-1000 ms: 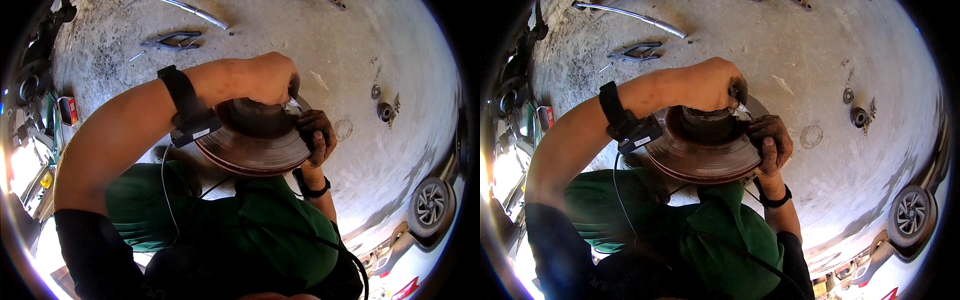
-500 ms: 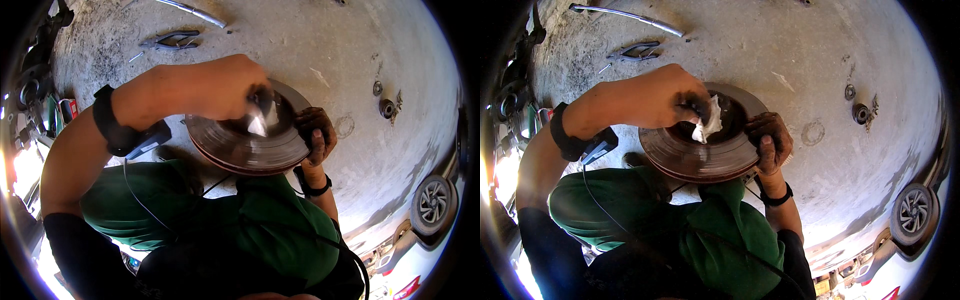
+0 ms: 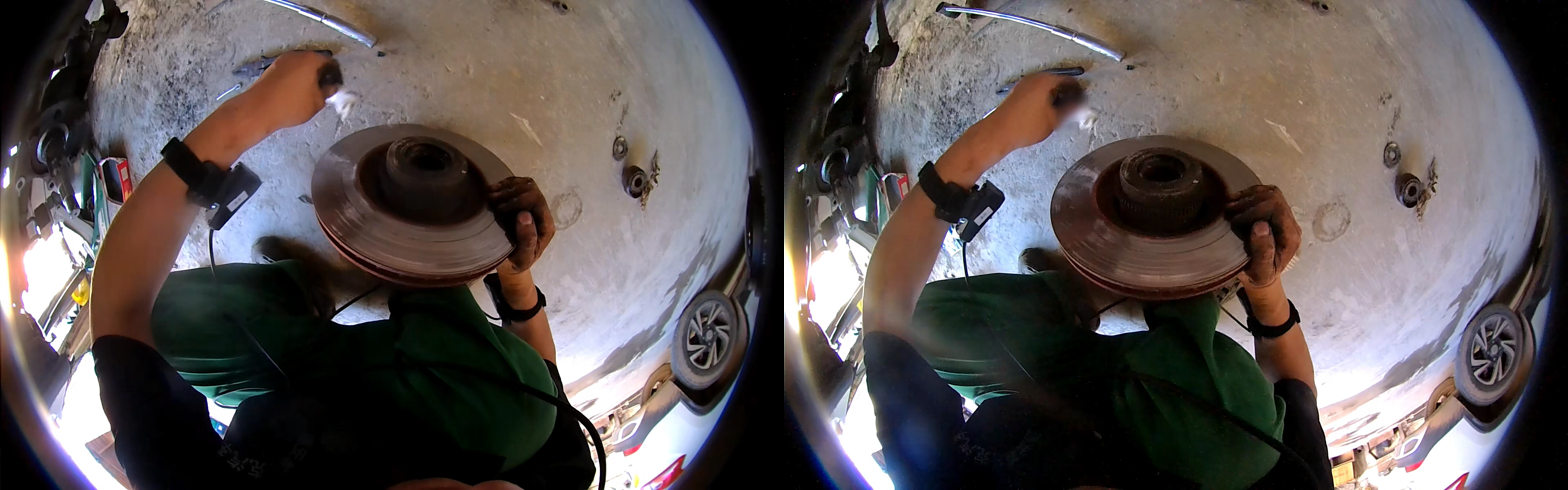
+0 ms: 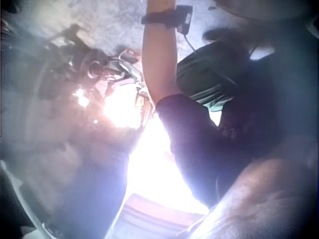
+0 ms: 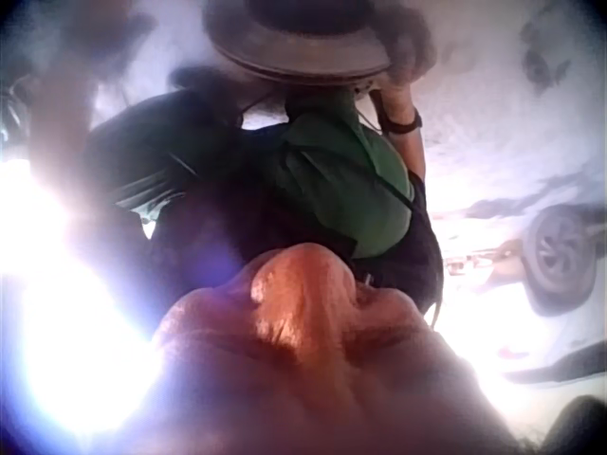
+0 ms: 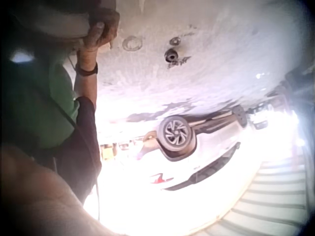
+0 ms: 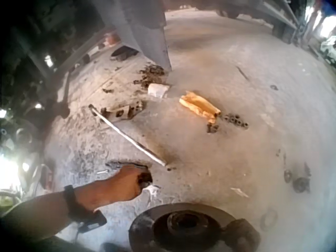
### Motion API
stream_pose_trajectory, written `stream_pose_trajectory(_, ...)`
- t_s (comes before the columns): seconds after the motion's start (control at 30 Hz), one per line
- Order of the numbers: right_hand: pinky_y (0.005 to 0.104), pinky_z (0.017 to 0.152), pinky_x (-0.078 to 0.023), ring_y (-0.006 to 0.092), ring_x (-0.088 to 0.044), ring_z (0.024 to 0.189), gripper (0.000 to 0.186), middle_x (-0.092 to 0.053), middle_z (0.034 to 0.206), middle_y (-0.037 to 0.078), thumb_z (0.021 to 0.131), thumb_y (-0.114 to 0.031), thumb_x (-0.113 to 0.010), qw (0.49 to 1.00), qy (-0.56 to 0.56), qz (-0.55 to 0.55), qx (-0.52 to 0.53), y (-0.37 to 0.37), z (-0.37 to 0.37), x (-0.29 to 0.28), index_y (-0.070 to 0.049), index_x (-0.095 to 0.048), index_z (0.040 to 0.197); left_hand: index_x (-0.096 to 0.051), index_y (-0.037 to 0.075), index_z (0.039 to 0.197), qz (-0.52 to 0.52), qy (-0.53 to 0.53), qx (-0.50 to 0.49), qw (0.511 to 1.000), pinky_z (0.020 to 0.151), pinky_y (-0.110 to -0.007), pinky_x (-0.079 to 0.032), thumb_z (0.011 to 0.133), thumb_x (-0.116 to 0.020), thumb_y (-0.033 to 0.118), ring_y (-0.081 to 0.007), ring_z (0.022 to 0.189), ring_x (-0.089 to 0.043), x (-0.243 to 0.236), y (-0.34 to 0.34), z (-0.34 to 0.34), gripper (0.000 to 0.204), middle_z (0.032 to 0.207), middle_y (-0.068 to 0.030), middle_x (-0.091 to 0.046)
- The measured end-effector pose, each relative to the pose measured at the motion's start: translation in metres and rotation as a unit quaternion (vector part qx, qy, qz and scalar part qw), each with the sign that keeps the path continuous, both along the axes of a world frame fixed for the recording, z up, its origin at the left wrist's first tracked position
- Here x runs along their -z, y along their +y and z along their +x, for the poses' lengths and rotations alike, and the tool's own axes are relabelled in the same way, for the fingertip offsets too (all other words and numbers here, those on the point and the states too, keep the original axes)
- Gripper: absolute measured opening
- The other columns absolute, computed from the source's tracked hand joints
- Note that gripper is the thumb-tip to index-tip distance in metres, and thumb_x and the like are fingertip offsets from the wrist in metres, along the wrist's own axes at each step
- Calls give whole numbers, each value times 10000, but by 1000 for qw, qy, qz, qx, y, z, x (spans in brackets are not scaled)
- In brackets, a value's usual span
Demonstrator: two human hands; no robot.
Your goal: The person cleans a brake rotor with a cloth, then lifts and mounts it onto a wheel hub.
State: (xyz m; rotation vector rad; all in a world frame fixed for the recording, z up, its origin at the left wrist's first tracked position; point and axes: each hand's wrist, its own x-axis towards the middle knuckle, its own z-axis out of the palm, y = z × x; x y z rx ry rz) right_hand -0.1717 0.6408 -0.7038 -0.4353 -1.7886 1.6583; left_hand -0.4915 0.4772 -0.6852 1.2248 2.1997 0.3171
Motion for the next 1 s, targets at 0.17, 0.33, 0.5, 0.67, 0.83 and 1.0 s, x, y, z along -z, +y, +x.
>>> stream_pose_trajectory(0.17, 391, 755, -461, 281, -581, 763, 330, -617, 763, 171, 911, -256, -481, 1000, -4, -5, 11, -3, -2, -9, 23, -573, 760, -660, 6, 1007, 95, -82, -37, 991, 773, -384, -517, 831, -673, 66, -352, 873, -658, -11, 32, 36, 186, 922, -209, -670)
stream_pose_trajectory(0.33, 391, 764, -458, 274, -580, 770, 316, -623, 771, 172, 916, -243, -482, 1000, 4, -1, 1, -5, -6, -6, 24, -577, 776, -662, -16, 997, 75, -181, 109, 975, 788, -380, -517, 815, -678, 65, -352, 893, -657, 4, 36, 58, 200, 944, -207, -672)
stream_pose_trajectory(0.5, 389, 762, -459, 276, -587, 776, 328, -630, 770, 179, 921, -254, -481, 1000, -6, 4, 5, -2, 1, -4, 17, -580, 764, -674, -12, 951, 71, -125, 176, 974, 735, -440, -500, 786, -644, 27, -397, 843, -628, -28, 32, 56, 173, 887, -214, -659)
stream_pose_trajectory(0.67, 386, 756, -461, 278, -589, 773, 341, -629, 757, 176, 920, -263, -477, 1000, -14, -1, 19, 0, 2, -6, 14, -581, 750, -676, -5, 914, 3, -114, 266, 957, 719, -447, -485, 765, -651, 47, -404, 836, -613, -73, 7, 23, 160, 868, -211, -647)
stream_pose_trajectory(0.83, 385, 752, -460, 276, -588, 774, 366, -627, 756, 169, 925, -290, -475, 1000, -13, -14, 16, -2, -3, -7, 9, -580, 742, -663, 2, 969, -130, 28, 237, 962, 698, -437, -492, 799, -630, 71, -393, 805, -626, -54, -11, 10, 187, 897, -217, -656)
stream_pose_trajectory(1.0, 377, 756, -452, 270, -582, 796, 379, -620, 783, 161, 931, -319, -473, 1000, -20, -11, 7, 3, 4, -2, 14, -570, 778, -652, -5, 1005, -110, -52, 13, 992, 698, -379, -510, 863, -582, 92, -323, 764, -649, -47, 0, 31, 186, 889, -202, -665)
